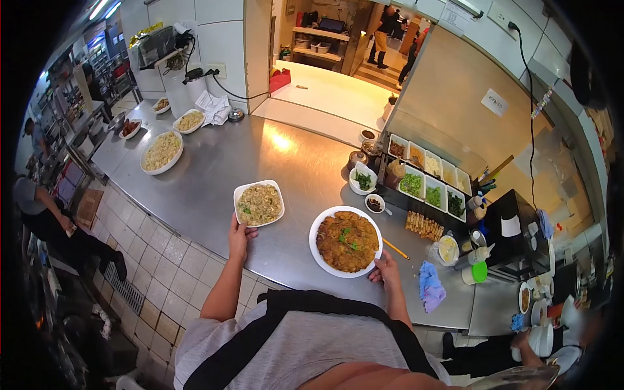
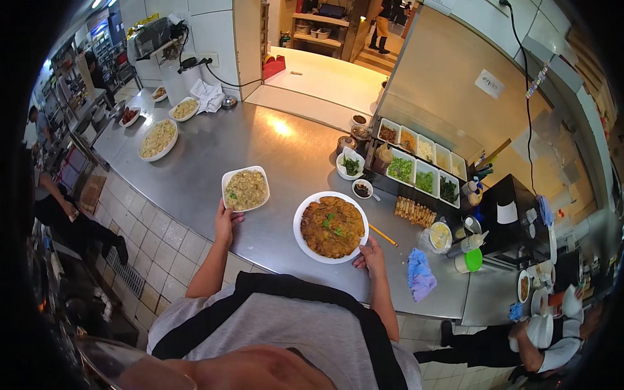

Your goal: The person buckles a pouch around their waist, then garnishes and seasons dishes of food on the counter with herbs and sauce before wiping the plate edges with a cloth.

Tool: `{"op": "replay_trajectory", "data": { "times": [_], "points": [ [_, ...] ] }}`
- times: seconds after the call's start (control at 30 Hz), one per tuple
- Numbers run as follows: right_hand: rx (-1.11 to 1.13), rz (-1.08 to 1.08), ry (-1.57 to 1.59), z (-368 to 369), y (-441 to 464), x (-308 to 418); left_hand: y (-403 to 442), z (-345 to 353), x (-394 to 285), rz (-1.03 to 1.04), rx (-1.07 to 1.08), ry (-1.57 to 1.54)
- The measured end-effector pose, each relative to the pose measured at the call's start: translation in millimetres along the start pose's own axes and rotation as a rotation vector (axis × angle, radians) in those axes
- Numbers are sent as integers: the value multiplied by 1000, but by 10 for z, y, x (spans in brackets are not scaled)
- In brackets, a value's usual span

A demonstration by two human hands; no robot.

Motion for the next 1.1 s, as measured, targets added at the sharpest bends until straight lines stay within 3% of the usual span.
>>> {"op": "replay_trajectory", "data": {
  "times": [0.2, 0.43, 0.67, 0.83, 1.1],
  "points": [
    [-14, -33, -53, 43, -56, -17, 250, -12, -152, -74, 70, -94],
    [-110, 10, 31, 376, -221, -4, 915, -220, -357, -117, 227, 39],
    [-204, -27, 53, 656, -129, 28, 1316, -373, -490, 65, 244, 105],
    [-360, -170, -20, 698, -45, 15, 1207, -386, -527, 322, 179, 267],
    [-376, -242, -47, 671, 2, -19, 1171, -393, -567, 402, 160, 293]
  ]
}}
Point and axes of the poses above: each hand's wrist, its own y-axis towards the middle knuckle, its own z-axis out of the palm, x = y × z, the point moved 4 cm from there along y, towards the middle knuckle, and after that the axes turned 10 degrees about -x, right-handed, at the moved point
